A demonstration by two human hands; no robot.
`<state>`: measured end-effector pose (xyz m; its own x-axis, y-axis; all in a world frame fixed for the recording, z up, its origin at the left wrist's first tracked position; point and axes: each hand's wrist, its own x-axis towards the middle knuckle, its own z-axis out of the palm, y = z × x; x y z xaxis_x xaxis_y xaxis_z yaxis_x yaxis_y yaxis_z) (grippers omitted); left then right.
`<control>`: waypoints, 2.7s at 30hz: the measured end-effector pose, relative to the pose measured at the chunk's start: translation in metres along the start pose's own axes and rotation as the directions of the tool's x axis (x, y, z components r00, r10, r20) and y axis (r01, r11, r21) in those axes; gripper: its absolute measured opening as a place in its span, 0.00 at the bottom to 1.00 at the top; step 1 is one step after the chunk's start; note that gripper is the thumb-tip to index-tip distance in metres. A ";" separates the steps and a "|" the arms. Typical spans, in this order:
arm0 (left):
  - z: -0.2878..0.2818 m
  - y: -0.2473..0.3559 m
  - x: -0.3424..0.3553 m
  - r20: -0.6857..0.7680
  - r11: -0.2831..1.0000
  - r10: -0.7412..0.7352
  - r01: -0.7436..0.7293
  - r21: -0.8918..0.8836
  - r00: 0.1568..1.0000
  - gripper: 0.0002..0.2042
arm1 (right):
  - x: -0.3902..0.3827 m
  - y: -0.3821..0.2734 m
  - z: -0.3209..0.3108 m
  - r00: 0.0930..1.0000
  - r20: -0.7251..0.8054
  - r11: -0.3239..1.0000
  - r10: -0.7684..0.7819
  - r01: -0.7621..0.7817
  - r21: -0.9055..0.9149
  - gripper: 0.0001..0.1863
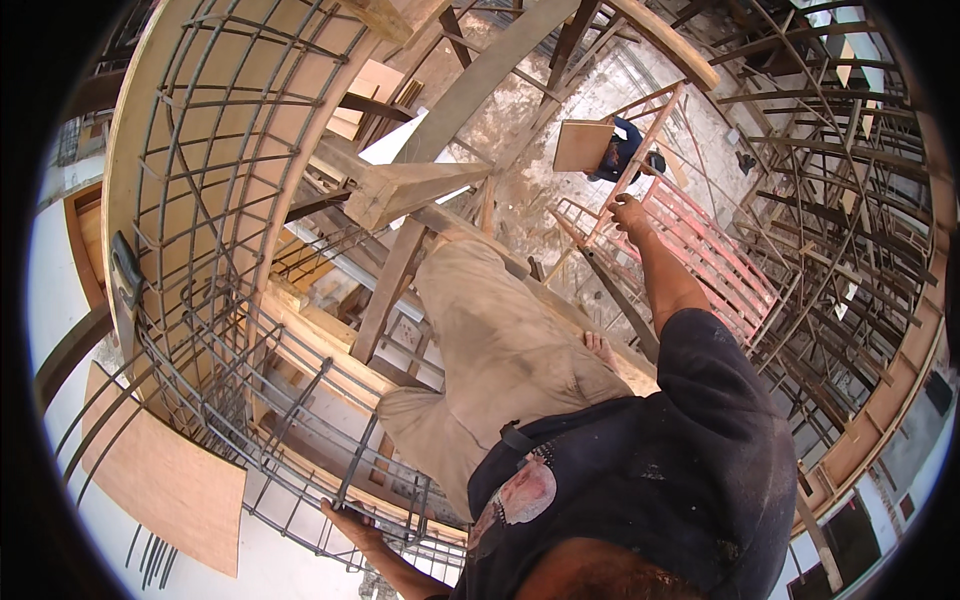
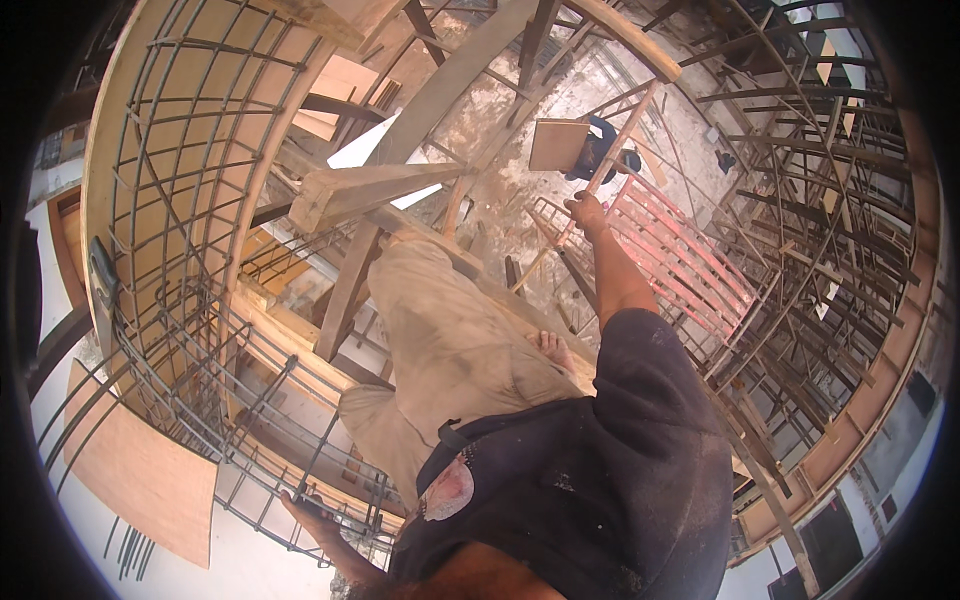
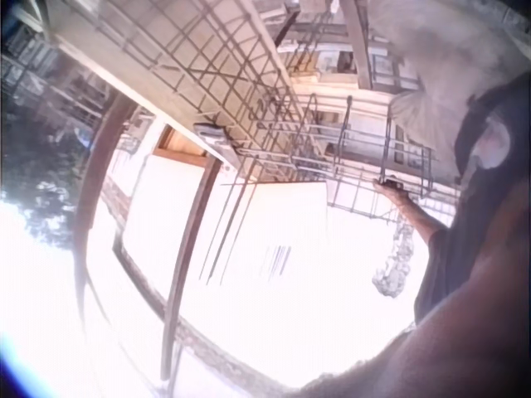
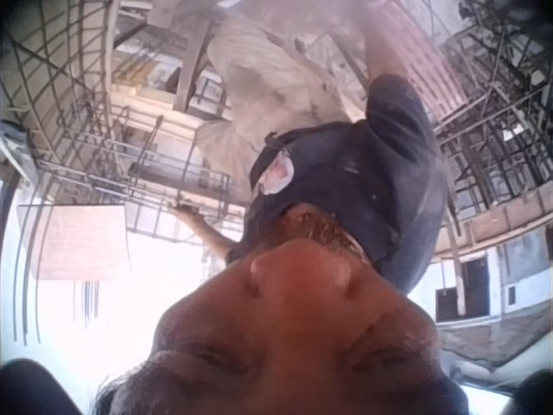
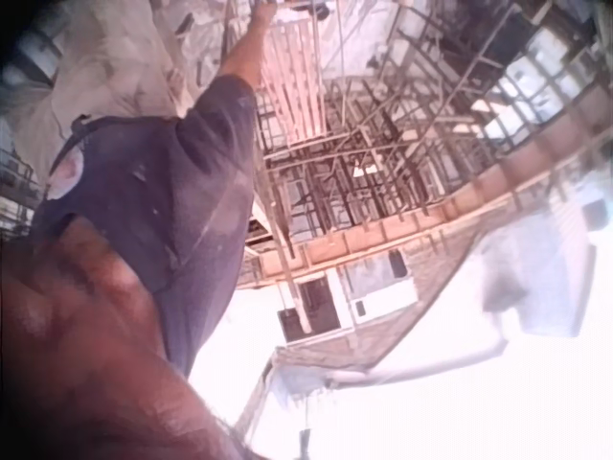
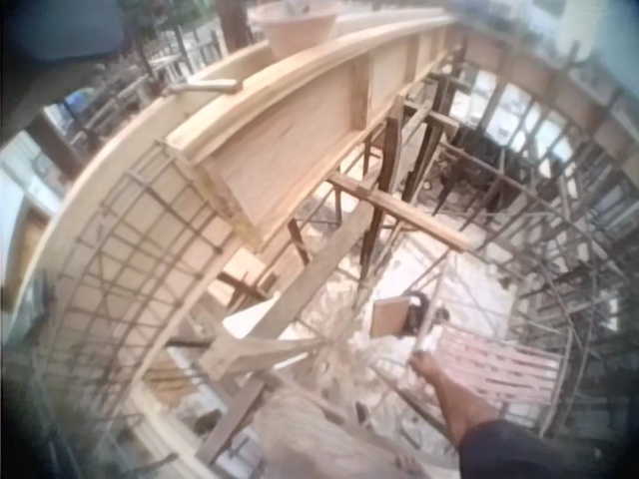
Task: The person saws a piece of plywood with a hand saw, carries it across a construction site, and then fits and hammers a wooden form into place on a concrete support structure.
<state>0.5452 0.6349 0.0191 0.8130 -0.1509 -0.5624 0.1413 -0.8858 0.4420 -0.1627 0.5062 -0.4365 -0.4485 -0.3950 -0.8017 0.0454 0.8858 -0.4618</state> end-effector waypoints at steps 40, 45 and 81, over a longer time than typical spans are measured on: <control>0.051 0.031 -0.048 -0.139 0.989 0.074 -0.091 -0.120 0.988 0.16 | 0.030 -0.027 0.028 0.988 0.060 0.787 -0.143 0.150 -0.598 0.36; 0.039 0.026 -0.037 -0.088 0.989 0.065 -0.076 -0.129 0.994 0.16 | 0.029 -0.024 0.018 0.986 0.044 0.761 -0.160 0.152 -0.630 0.39; -0.024 -0.018 -0.014 0.127 0.825 0.403 -0.420 0.378 0.906 0.16 | 0.114 -0.040 0.145 0.737 0.661 -0.585 -0.142 0.476 -0.657 0.38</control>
<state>0.5448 0.6630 0.0356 0.7221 -0.5497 -0.4200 -0.4383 -0.8332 0.3371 -0.0864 0.3904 -0.5639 0.2529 -0.5778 -0.7760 -0.8263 -0.5462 0.1374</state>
